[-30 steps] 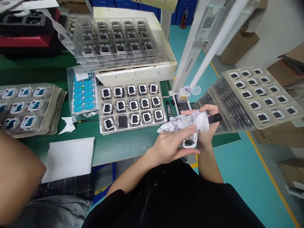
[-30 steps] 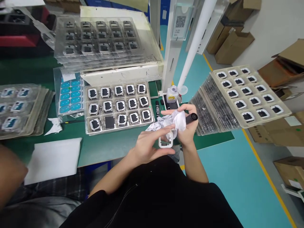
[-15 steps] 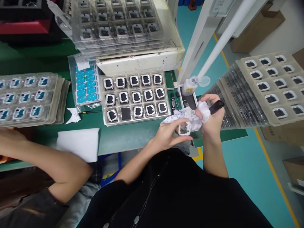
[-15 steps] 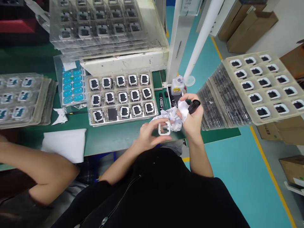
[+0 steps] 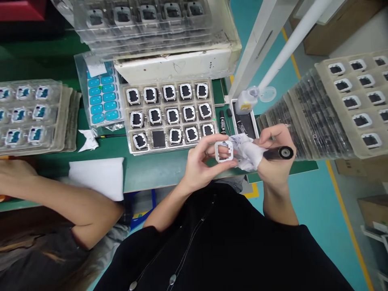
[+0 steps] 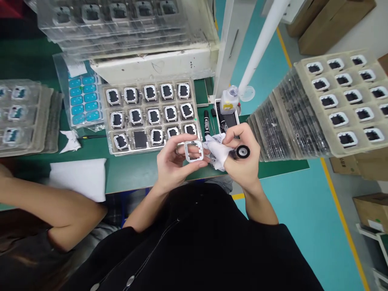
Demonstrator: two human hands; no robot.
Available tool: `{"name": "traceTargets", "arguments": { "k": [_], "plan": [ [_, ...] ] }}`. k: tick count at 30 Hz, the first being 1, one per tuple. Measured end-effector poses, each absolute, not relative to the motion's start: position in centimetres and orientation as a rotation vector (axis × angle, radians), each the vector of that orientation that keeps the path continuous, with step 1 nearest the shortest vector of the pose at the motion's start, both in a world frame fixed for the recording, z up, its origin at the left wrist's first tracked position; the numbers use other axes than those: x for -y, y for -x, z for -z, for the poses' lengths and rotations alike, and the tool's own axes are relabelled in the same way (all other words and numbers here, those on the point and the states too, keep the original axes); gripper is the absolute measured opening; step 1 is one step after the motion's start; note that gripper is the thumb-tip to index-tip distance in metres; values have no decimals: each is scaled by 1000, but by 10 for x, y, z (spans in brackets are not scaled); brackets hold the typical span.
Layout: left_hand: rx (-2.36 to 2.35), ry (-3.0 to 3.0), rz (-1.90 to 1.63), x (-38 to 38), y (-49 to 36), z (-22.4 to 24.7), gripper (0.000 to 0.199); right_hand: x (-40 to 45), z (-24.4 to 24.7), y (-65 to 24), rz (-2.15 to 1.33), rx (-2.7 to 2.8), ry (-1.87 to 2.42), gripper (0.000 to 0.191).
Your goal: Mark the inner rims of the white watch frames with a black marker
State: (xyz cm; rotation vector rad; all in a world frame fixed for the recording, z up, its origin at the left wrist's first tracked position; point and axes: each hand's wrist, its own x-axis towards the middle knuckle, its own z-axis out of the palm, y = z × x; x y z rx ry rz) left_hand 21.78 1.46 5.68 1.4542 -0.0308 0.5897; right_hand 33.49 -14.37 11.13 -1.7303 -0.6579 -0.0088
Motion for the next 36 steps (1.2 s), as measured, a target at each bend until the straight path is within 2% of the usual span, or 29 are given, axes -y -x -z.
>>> {"name": "traceTargets", "arguments": {
  "k": [2,6,12,17,28,36],
  "plan": [
    [6,-1509,-600,-16,-215,-58,60,146,-111,-334,23,691,1755,46],
    [-5,-1629,-616,-18,-211,-60,59,148,-114,-334,-91,769,1754,22],
    [31,-1819,-702,-19,-210,-56,54,144,-117,-336,-262,761,1711,25],
    [34,-1969,-701,-21,-211,-53,54,142,-115,-341,-371,672,1680,11],
    [63,-2208,-727,-25,-212,-54,39,147,-113,-345,-569,577,1743,19],
    [170,-2332,-785,-33,-215,-55,38,143,-115,-349,-670,593,1729,27]
  ]
}}
